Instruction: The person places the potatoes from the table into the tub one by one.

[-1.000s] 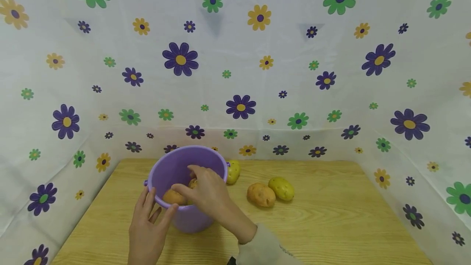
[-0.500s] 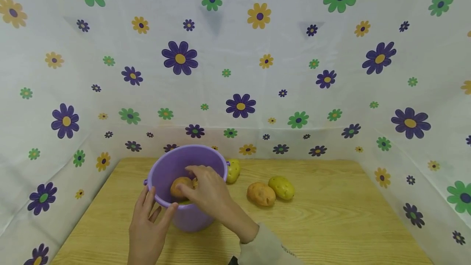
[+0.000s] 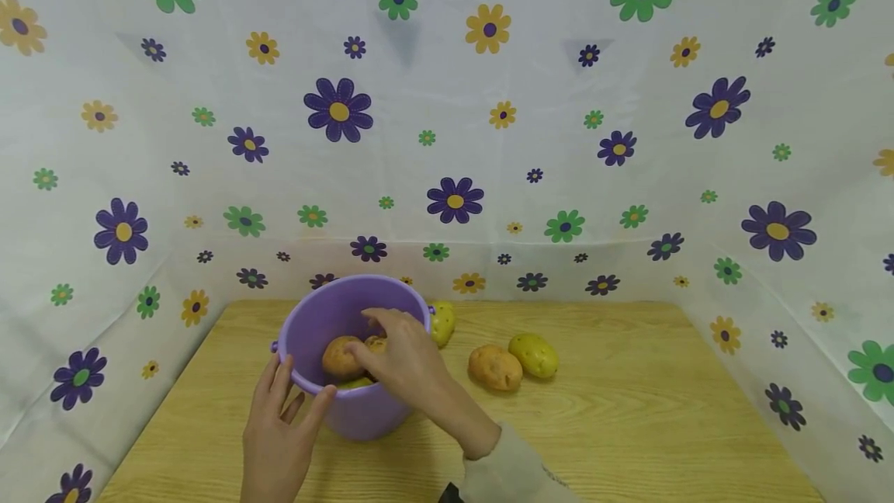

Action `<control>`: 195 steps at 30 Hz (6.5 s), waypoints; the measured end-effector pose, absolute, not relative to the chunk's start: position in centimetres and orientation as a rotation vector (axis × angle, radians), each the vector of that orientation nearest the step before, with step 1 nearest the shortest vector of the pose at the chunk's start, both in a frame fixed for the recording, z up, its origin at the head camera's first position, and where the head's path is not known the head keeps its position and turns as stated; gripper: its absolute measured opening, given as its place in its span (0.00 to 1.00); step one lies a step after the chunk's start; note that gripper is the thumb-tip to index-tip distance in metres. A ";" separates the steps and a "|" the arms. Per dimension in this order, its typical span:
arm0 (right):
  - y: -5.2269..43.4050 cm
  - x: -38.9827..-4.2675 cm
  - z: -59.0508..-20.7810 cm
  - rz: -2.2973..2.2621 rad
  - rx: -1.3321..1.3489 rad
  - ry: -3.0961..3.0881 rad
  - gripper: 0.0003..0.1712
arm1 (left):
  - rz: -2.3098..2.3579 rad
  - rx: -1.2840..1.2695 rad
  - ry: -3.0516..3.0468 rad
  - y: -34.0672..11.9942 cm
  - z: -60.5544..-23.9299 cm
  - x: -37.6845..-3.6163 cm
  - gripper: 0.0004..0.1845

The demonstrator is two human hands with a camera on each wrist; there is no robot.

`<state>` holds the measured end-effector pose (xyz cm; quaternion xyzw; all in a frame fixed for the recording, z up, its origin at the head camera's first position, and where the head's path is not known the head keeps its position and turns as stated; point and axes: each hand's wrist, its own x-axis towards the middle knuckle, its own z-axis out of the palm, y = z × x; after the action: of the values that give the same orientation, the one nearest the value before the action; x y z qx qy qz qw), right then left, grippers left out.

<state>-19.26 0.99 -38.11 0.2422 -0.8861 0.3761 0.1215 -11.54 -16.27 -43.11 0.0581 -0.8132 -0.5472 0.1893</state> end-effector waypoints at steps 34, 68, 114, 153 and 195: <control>9.9 -19.6 -37.3 1.354 0.465 -2.550 0.32 | -1.559 0.184 -2.273 -16.2 -43.1 -11.5 0.46; 22.5 -20.1 -39.3 1.085 0.218 -2.651 0.33 | -1.541 0.190 -2.302 -16.4 -43.3 -11.6 0.47; 25.3 -20.9 -49.2 1.047 0.186 -2.777 0.31 | -1.572 0.223 -2.346 -16.5 -42.9 -11.5 0.49; 24.1 -22.1 -51.7 1.091 0.108 -2.733 0.34 | -1.590 0.243 -2.355 -16.4 -42.7 -11.4 0.49; 25.1 -22.7 -50.4 1.209 -0.012 -2.667 0.36 | -1.582 0.190 -2.297 -16.5 -43.1 -11.4 0.47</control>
<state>-22.72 25.07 -50.42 -0.0040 -0.9056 0.4104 0.1065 -11.42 -16.47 -43.09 0.0669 -0.8094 -0.5574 0.1720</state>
